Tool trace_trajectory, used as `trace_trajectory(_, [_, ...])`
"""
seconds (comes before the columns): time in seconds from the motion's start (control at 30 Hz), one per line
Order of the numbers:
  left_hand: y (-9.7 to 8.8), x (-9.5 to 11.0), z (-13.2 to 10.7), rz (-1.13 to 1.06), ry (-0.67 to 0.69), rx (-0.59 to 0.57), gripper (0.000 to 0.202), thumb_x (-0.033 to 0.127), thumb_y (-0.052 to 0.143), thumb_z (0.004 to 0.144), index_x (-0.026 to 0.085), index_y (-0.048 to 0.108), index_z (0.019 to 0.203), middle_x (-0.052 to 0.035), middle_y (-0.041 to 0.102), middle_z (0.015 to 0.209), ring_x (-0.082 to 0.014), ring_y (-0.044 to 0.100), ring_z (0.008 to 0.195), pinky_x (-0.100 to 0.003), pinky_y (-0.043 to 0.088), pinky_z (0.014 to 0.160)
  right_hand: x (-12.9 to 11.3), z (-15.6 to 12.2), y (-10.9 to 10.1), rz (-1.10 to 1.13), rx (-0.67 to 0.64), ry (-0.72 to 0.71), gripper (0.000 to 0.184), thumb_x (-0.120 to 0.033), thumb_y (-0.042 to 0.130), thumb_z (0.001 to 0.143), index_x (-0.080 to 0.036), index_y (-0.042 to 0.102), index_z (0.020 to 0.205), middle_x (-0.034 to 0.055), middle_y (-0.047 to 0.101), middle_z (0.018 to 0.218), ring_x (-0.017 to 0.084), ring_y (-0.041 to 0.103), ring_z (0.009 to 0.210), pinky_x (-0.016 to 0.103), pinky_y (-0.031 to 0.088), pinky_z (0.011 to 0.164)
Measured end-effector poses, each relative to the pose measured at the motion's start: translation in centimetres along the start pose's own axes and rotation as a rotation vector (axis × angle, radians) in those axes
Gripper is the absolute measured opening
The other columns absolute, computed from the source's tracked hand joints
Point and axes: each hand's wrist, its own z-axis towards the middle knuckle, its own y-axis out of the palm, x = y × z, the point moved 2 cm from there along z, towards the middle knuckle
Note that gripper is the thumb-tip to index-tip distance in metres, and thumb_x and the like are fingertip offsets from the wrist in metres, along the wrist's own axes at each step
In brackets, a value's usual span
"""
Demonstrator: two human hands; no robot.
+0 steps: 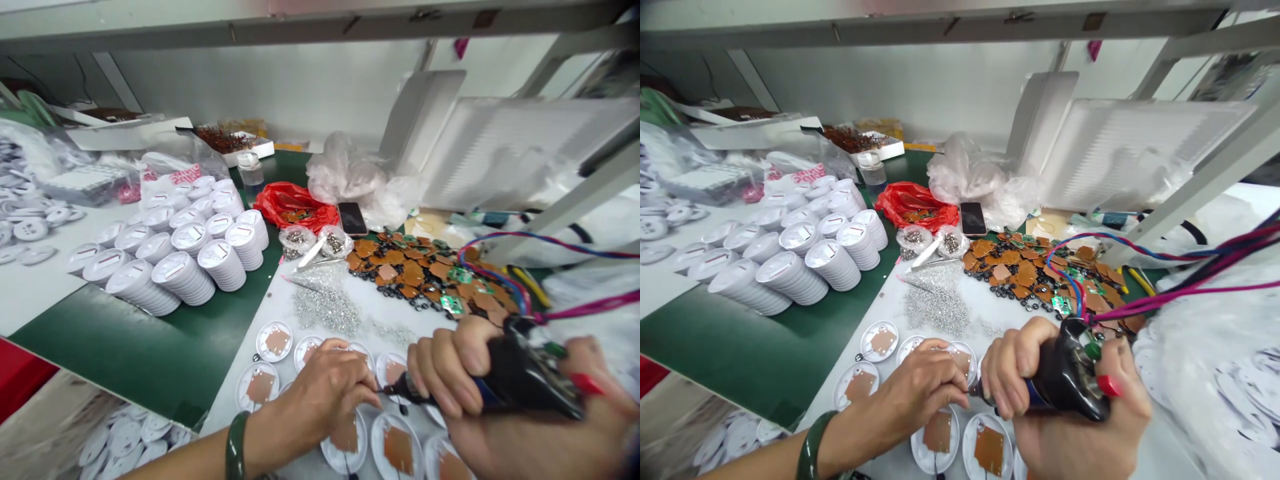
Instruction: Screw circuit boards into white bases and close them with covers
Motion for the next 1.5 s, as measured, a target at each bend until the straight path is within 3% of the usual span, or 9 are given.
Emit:
trace_trajectory(0.23, [0.0, 0.2, -1.0, -0.057, -0.003, -0.053, 0.013, 0.011, 0.057, 0.101, 0.021, 0.063, 0.093, 0.003, 0.069, 0.088, -0.0121, 0.064, 0.085, -0.033, 0.045, 0.103, 0.3, 0.2, 0.8, -0.012, -0.034, -0.008, 0.059, -0.068, 0.041, 0.089, -0.022, 0.064, 0.06, 0.0004, 0.042, 0.042, 0.015, 0.043, 0.039, 0.032, 0.036, 0.043])
trace_trajectory(0.33, [0.0, 0.5, -1.4, 0.018, 0.002, -0.072, 0.011, 0.018, 0.057, 0.102, 0.021, 0.064, 0.093, 0.0037, 0.068, 0.083, -0.0121, 0.064, 0.081, -0.034, 0.045, 0.103, 0.5, -0.2, 0.8, 0.0, -0.094, 0.023, 0.059, -0.071, 0.041, 0.088, -0.023, 0.065, 0.063, 0.0004, 0.043, 0.042, 0.015, 0.042, 0.039, 0.032, 0.034, 0.044])
trace_trajectory(0.43, [-0.2, 1.0, -2.5, 0.157, 0.043, -0.071, 0.007, 0.025, 0.061, 0.102, 0.022, 0.065, 0.096, 0.0056, 0.07, 0.082, -0.0113, 0.065, 0.079, -0.04, 0.039, 0.112, 1.2, -1.0, 0.1, 0.037, -0.167, 0.103, 0.058, -0.072, 0.042, 0.087, -0.023, 0.067, 0.068, 0.0019, 0.048, 0.047, 0.016, 0.045, 0.043, 0.033, 0.036, 0.047])
trace_trajectory(0.63, [-0.2, 0.9, -6.9, 0.409, 0.249, 0.066, 0.02, 0.039, 0.063, 0.1, 0.02, 0.067, 0.104, 0.0046, 0.077, 0.103, -0.0167, 0.063, 0.117, -0.04, 0.007, 0.129, 4.3, -3.0, -1.4, 0.056, -0.258, 0.294, 0.058, -0.076, 0.043, 0.088, -0.024, 0.068, 0.077, 0.0017, 0.05, 0.056, 0.017, 0.045, 0.053, 0.031, 0.039, 0.052])
trace_trajectory(0.77, [0.6, 0.0, -8.7, 0.472, 0.295, 0.055, 0.021, 0.038, 0.07, 0.096, 0.019, 0.069, 0.104, 0.0052, 0.075, 0.116, -0.0182, 0.062, 0.121, -0.043, 0.008, 0.13, 6.2, -3.9, -1.6, 0.026, -0.221, 0.285, 0.057, -0.072, 0.042, 0.091, -0.023, 0.065, 0.074, 0.0008, 0.049, 0.054, 0.016, 0.043, 0.051, 0.031, 0.039, 0.053])
trace_trajectory(0.97, [0.6, 0.1, -8.5, 0.503, 0.295, 0.084, 0.018, 0.039, 0.069, 0.097, 0.021, 0.07, 0.099, 0.0071, 0.076, 0.113, -0.0163, 0.062, 0.121, -0.042, 0.009, 0.13, 7.5, -4.2, -1.9, -0.003, -0.218, 0.274, 0.057, -0.071, 0.046, 0.091, -0.021, 0.065, 0.075, 0.0007, 0.052, 0.054, 0.015, 0.047, 0.048, 0.03, 0.04, 0.053])
trace_trajectory(1.3, [0.8, -0.1, -8.1, 0.519, 0.34, 0.129, 0.016, 0.029, 0.059, 0.102, 0.023, 0.072, 0.095, 0.0061, 0.077, 0.105, -0.017, 0.059, 0.126, -0.042, 0.013, 0.13, 7.3, -4.0, 0.8, -0.175, -0.34, 0.269, 0.061, -0.074, 0.045, 0.09, -0.021, 0.061, 0.063, -0.0005, 0.048, 0.051, 0.012, 0.039, 0.044, 0.029, 0.04, 0.048])
trace_trajectory(1.4, [0.9, -0.4, -8.1, 0.546, 0.379, 0.157, 0.021, 0.029, 0.056, 0.104, 0.024, 0.072, 0.092, 0.0075, 0.076, 0.104, -0.0157, 0.063, 0.121, -0.044, 0.013, 0.13, 5.9, -3.7, 0.3, -0.2, -0.36, 0.232, 0.061, -0.078, 0.049, 0.085, -0.023, 0.065, 0.066, 0.0015, 0.052, 0.053, 0.015, 0.044, 0.045, 0.031, 0.04, 0.046])
trace_trajectory(1.5, [1.0, -0.5, -8.1, 0.575, 0.413, 0.179, 0.017, 0.023, 0.06, 0.102, 0.023, 0.07, 0.088, 0.0086, 0.076, 0.103, -0.0138, 0.067, 0.113, -0.045, 0.015, 0.13, 3.4, -2.1, -0.5, -0.199, -0.247, 0.077, 0.054, -0.073, 0.053, 0.083, -0.023, 0.07, 0.072, 0.0038, 0.054, 0.053, 0.019, 0.05, 0.049, 0.033, 0.043, 0.048])
